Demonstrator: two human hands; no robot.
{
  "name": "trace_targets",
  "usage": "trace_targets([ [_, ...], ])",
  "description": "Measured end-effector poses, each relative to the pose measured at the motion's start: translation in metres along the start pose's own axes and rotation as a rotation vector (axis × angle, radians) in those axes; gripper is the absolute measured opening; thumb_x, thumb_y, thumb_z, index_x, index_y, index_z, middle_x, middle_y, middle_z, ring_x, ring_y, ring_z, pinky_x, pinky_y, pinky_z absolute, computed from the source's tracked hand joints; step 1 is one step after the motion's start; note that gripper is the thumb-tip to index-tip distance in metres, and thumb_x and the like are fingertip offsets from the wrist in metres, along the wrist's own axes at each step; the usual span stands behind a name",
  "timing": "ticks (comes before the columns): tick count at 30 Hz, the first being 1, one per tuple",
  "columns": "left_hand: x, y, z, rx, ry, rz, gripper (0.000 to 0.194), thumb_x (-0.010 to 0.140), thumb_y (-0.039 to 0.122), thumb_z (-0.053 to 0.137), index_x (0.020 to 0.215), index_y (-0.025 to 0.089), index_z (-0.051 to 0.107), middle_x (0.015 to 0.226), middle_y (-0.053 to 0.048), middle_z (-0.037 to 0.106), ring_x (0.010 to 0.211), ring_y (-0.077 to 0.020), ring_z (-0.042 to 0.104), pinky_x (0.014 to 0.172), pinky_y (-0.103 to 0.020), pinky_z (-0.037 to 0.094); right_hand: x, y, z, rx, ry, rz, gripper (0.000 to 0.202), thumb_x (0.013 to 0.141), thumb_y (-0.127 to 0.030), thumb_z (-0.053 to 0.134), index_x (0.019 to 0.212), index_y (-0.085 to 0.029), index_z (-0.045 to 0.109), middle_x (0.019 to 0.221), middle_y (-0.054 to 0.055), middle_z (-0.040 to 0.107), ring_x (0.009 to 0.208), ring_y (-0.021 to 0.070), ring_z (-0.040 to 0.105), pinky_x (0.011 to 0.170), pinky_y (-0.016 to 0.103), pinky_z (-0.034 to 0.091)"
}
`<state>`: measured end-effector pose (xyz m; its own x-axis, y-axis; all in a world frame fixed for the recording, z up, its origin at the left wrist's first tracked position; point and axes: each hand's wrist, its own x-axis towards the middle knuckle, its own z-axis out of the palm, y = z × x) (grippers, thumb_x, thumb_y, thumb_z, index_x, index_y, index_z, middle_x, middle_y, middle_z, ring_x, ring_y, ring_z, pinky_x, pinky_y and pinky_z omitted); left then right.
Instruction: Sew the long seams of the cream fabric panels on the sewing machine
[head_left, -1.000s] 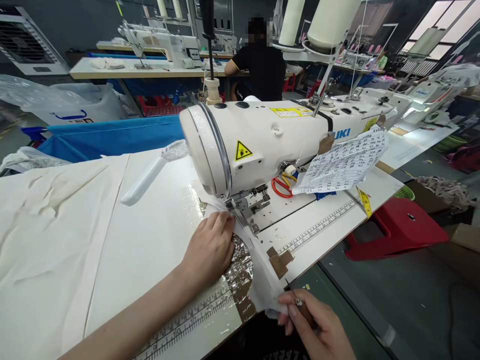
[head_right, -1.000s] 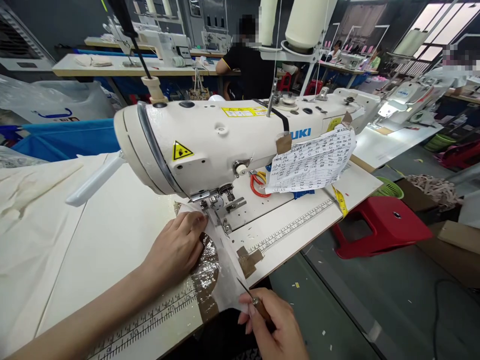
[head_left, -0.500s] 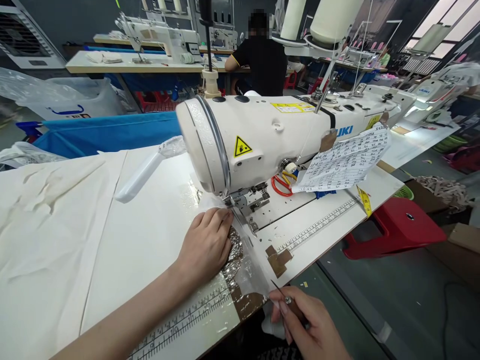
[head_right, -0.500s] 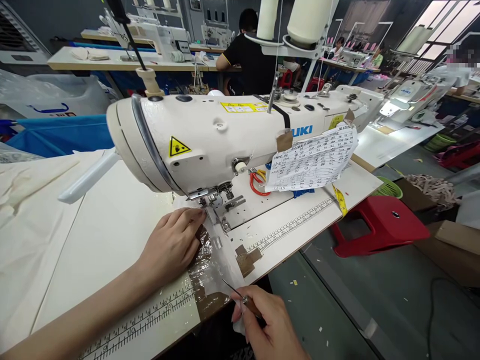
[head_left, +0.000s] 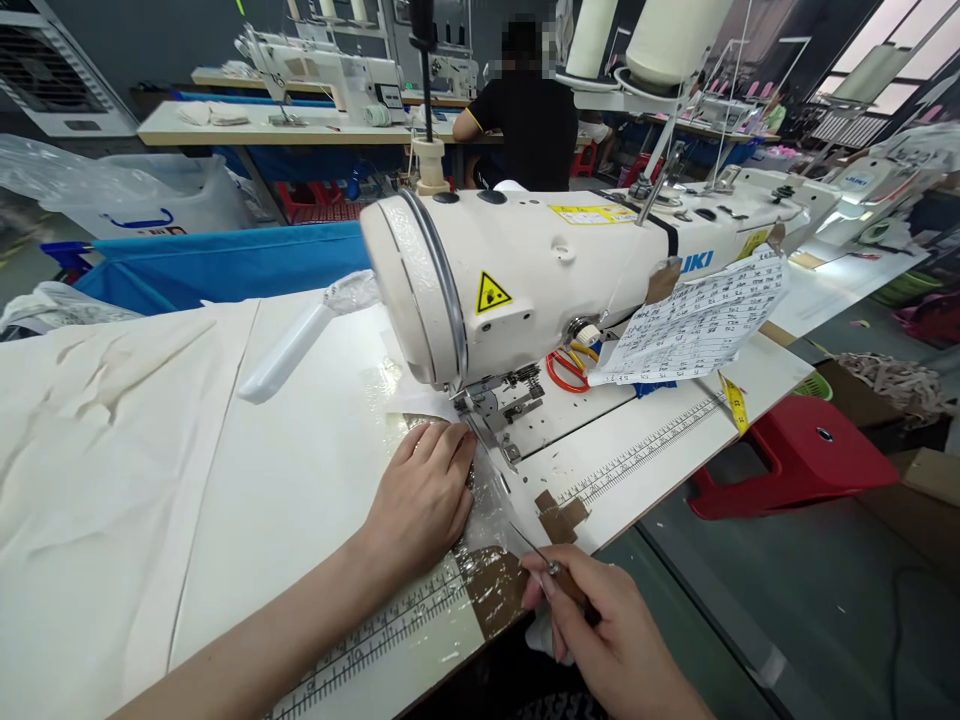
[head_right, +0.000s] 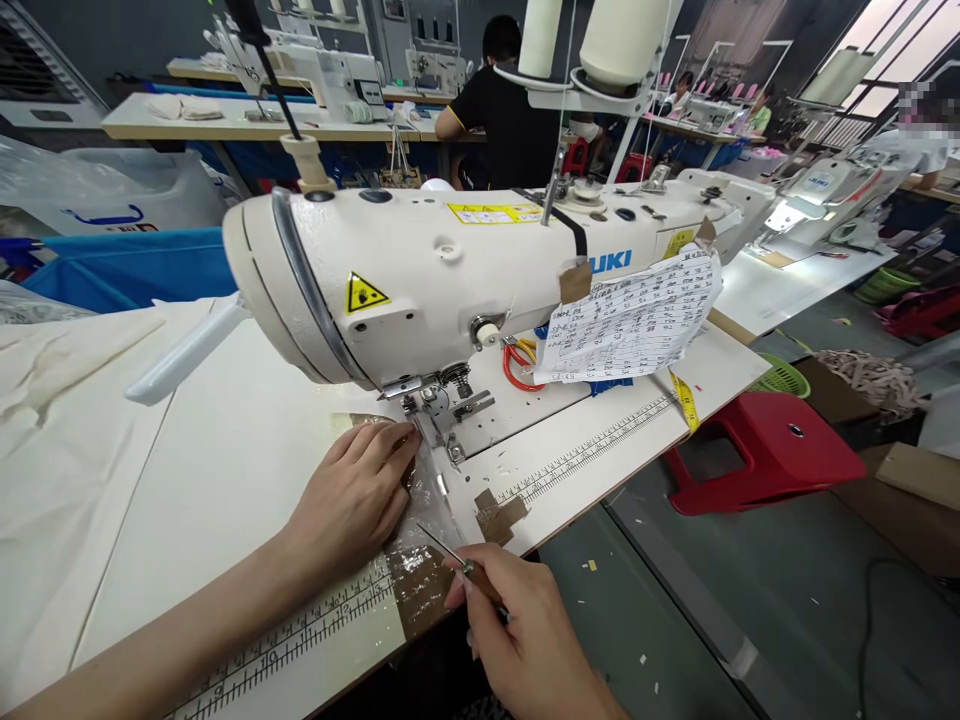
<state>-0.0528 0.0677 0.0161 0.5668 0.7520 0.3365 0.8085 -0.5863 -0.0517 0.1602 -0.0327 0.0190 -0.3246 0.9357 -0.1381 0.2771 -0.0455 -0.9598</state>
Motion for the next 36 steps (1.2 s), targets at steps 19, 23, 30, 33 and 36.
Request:
trace_targets([
  [19,0.014,-0.022,0.010,-0.039,0.010,0.010,0.033,0.094,0.005,0.034,0.115,0.007,0.060,0.104,-0.017,0.061,0.093,-0.0253,0.057,0.078,-0.038,0.057,-0.003,-0.057,-0.007,-0.096,-0.024,-0.367,0.030,0.097,-0.025,0.053,0.121,-0.032,0.069,0.082,0.004,0.071,0.072,0.0200,0.066,0.067,0.029,0.054],
  [23,0.024,-0.030,0.006,0.083,-0.063,0.057,0.029,0.094,0.004,0.036,0.097,0.009,0.064,0.090,-0.013,0.063,0.080,-0.0235,0.057,0.065,-0.034,0.055,0.011,-0.072,0.001,0.000,-0.151,-0.467,0.030,0.099,-0.029,0.053,0.125,-0.024,0.068,0.077,0.003,0.070,0.066,0.0159,0.066,0.068,0.024,0.055],
  [30,0.020,-0.043,0.017,-0.213,0.133,-0.104,0.026,0.100,0.031,0.044,0.092,0.018,0.065,0.095,-0.007,0.069,0.087,-0.0198,0.065,0.069,-0.031,0.056,0.013,-0.044,0.006,-0.278,-0.029,-0.420,0.027,0.099,-0.020,0.045,0.119,-0.021,0.064,0.095,0.007,0.075,0.081,0.0207,0.069,0.076,0.030,0.053],
  [33,0.019,-0.049,0.019,-0.369,0.154,-0.109,0.025,0.098,0.031,0.046,0.089,0.019,0.066,0.096,-0.006,0.070,0.089,-0.0184,0.066,0.077,-0.032,0.056,0.019,-0.032,0.002,-0.351,0.059,-0.276,0.028,0.102,-0.025,0.040,0.122,-0.016,0.056,0.090,0.009,0.073,0.072,0.0211,0.066,0.066,0.031,0.048],
  [36,0.020,-0.051,0.017,-0.429,0.134,-0.085,0.023,0.096,0.029,0.047,0.090,0.020,0.067,0.097,-0.006,0.071,0.090,-0.0185,0.067,0.077,-0.032,0.056,0.035,-0.022,0.001,-0.446,0.144,-0.192,0.032,0.103,-0.027,0.033,0.125,-0.010,0.049,0.085,0.009,0.070,0.061,0.0205,0.061,0.056,0.031,0.042],
])
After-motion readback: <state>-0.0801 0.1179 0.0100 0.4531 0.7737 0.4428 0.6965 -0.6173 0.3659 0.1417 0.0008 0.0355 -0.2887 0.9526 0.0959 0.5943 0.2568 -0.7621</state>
